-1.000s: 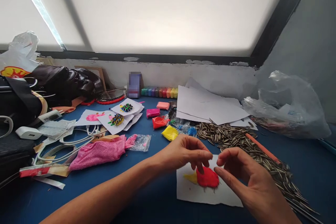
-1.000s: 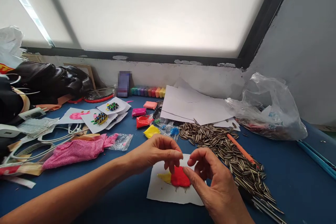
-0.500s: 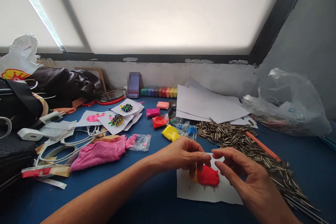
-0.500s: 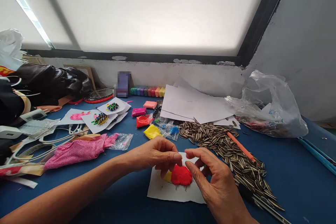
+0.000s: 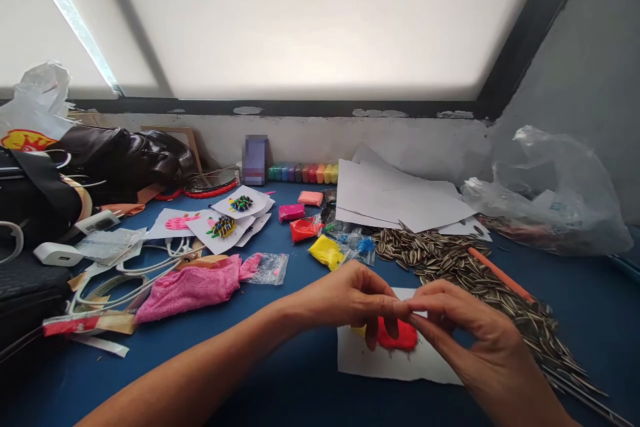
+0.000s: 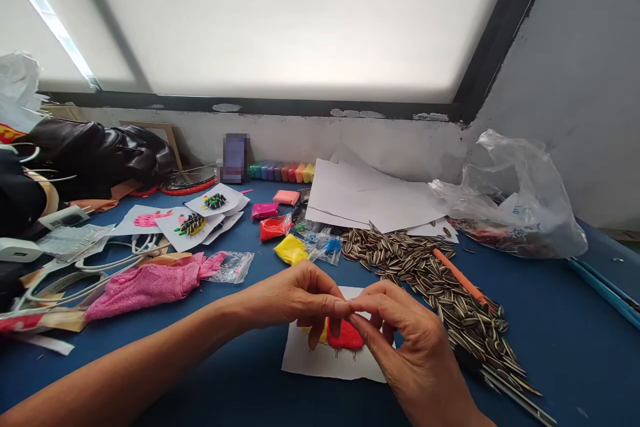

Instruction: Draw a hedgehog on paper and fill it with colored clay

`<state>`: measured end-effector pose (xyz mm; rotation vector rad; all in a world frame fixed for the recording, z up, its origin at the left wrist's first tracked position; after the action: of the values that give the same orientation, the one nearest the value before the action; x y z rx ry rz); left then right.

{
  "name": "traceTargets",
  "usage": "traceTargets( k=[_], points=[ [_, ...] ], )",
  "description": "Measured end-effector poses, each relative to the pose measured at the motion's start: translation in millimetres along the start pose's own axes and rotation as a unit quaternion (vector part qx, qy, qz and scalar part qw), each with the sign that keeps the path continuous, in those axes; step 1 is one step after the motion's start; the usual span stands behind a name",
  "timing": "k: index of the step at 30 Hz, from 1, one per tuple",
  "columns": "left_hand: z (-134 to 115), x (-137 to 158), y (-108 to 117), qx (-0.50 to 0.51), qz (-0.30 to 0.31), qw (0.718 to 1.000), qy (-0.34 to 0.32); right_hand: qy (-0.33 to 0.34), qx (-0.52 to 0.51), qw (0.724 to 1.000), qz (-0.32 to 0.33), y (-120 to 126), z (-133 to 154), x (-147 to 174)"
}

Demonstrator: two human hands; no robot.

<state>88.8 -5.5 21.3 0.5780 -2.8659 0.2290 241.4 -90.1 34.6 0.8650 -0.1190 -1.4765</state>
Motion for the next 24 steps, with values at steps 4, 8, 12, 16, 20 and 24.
traceTargets(
  k=[4,8,12,16,20,24],
  points=[
    [-1,-1,2,-0.01,-0.008,1.0,-0.009,0.004,0.001,1.0,-0.006,-2,2,-2],
    [0,-1,4,-0.03,-0.004,0.999,-0.017,-0.041,0.023,0.999,0.014,-6,5,-2],
    [3,-3,12,-0.052,-0.029,0.998,-0.012,-0.134,-0.055,0.987,0.065,-7,5,-2],
    [10,-10,32,-0.018,-0.153,0.988,-0.019,-0.145,-0.061,0.987,0.039,-5,0,-3],
    [18,-15,40,-0.041,-0.181,0.983,-0.009,-0.066,0.022,0.996,0.048,-10,-4,-5],
    [19,-16,37,-0.068,-0.176,0.982,-0.003,0.007,0.101,0.992,0.081,-16,-5,-8]
  ],
)
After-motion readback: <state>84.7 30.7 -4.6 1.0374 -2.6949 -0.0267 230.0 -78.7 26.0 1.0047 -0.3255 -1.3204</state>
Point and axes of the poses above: each hand's wrist, its own x-axis away from the middle knuckle, its own y-axis out of the back of the hand, z = x × y, the point moved 3 cm from there along -x, towards the middle knuckle, and after that the axes turned 4 degrees about y, right-handed, at the moved point
